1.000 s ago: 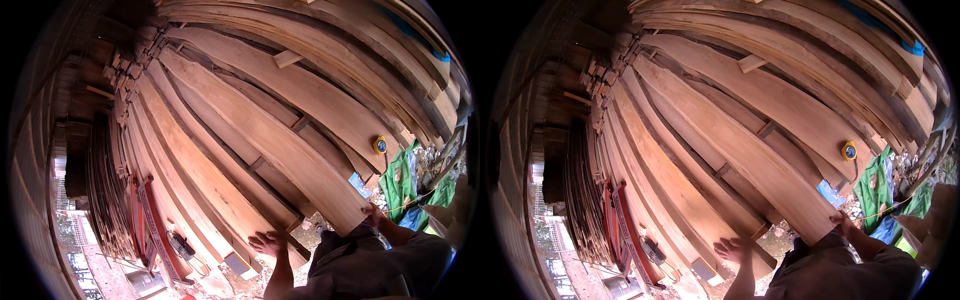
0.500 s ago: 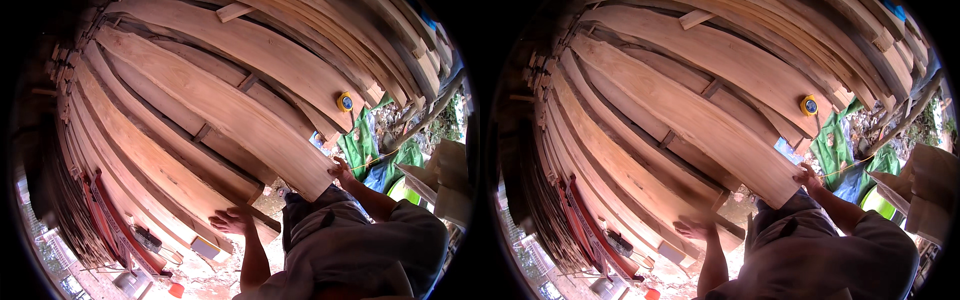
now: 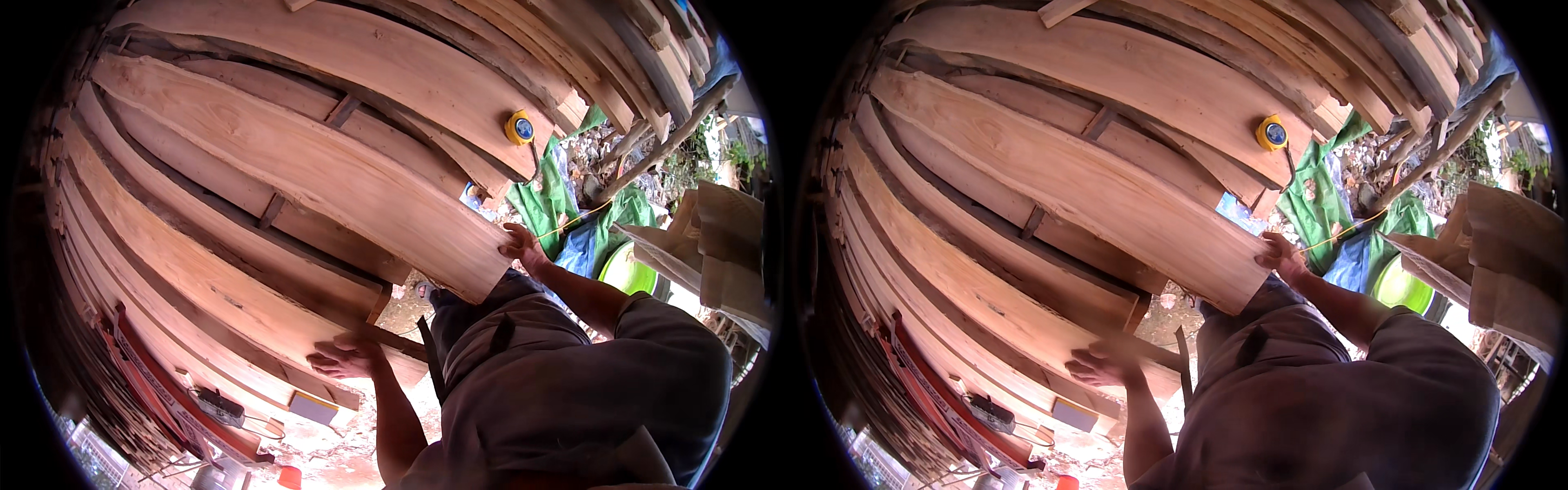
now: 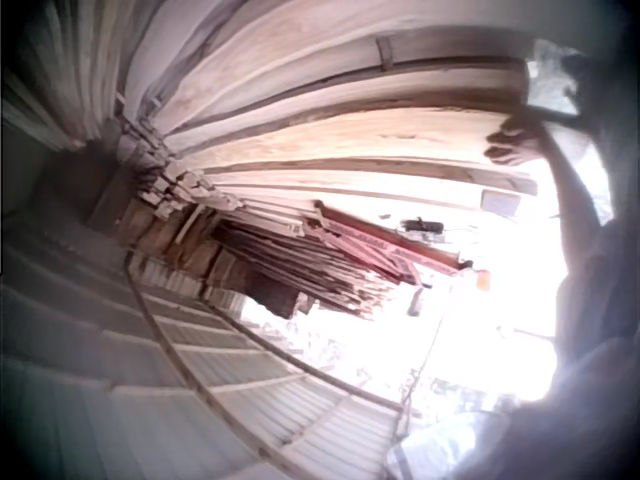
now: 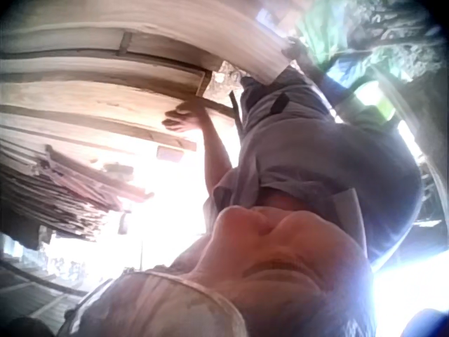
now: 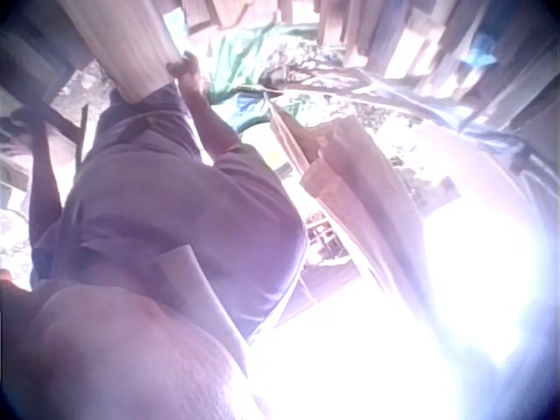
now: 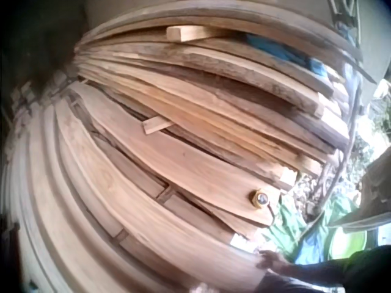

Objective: The person selects wooden planks from a large stack, measures them with a tape measure, and moves them around. The person handles several planks one by one, measuring their length and width, and occasionally placing them back or moving them to a different spot.

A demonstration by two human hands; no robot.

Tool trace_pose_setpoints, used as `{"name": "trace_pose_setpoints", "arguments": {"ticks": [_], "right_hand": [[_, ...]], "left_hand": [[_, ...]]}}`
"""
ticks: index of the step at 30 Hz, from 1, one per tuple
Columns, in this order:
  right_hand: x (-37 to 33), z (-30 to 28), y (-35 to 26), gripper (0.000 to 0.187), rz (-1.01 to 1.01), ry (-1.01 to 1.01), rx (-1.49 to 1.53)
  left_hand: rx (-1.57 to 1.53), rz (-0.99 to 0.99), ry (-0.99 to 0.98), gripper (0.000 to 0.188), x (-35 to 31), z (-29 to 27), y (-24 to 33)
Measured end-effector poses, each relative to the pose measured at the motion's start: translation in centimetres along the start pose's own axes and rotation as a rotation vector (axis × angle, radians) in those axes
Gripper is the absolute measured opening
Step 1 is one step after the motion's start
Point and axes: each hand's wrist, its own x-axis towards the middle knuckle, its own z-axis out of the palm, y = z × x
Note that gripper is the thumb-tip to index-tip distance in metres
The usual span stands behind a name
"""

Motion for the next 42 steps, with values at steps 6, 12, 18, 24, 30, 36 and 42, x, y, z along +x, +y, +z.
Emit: {"name": "trace_pose_setpoints", "arguments": {"ticks": [6, 12, 18, 24, 30, 36, 42], "right_hand": [[0.3, 0.1, 0.2, 0.065, -0.02, 0.014, -0.084], [-0.2, 0.1, -0.3, 0.068, -0.034, 0.029, -0.154], [0.6, -0.7, 0.7, 0.065, -0.009, -0.005, -0.055], [0.2, -0.4, -0.3, 0.066, -0.041, -0.04, -0.06], [1.5, -1.4, 1.4, 0.065, -0.041, -0.067, -0.158], [6.7, -6.1, 8.4, 0.064, -0.234, -0.025, -0.502], [4.9, -4.3, 5.0, 0.039, -0.14, -0.189, -0.252]], "left_hand": [[0.001, -0.015, 0.002, 0.063, 0.0, 0.1, -0.4], [0.008, 0.043, 0.022, 0.063, -0.1, -0.5, 0.4], [-0.039, 0.036, 0.069, 0.065, -0.2, -0.4, -0.2], [-0.081, -0.015, 0.056, 0.064, 0.2, -0.9, 0.1], [-0.113, -0.043, 0.058, 0.061, 0.3, -1.9, 0.7], [-0.147, -0.058, 0.043, 0.059, 0.4, -2.3, 0.8], [-0.122, -0.02, 0.038, 0.053, 0.3, -2.0, 0.5]]}}
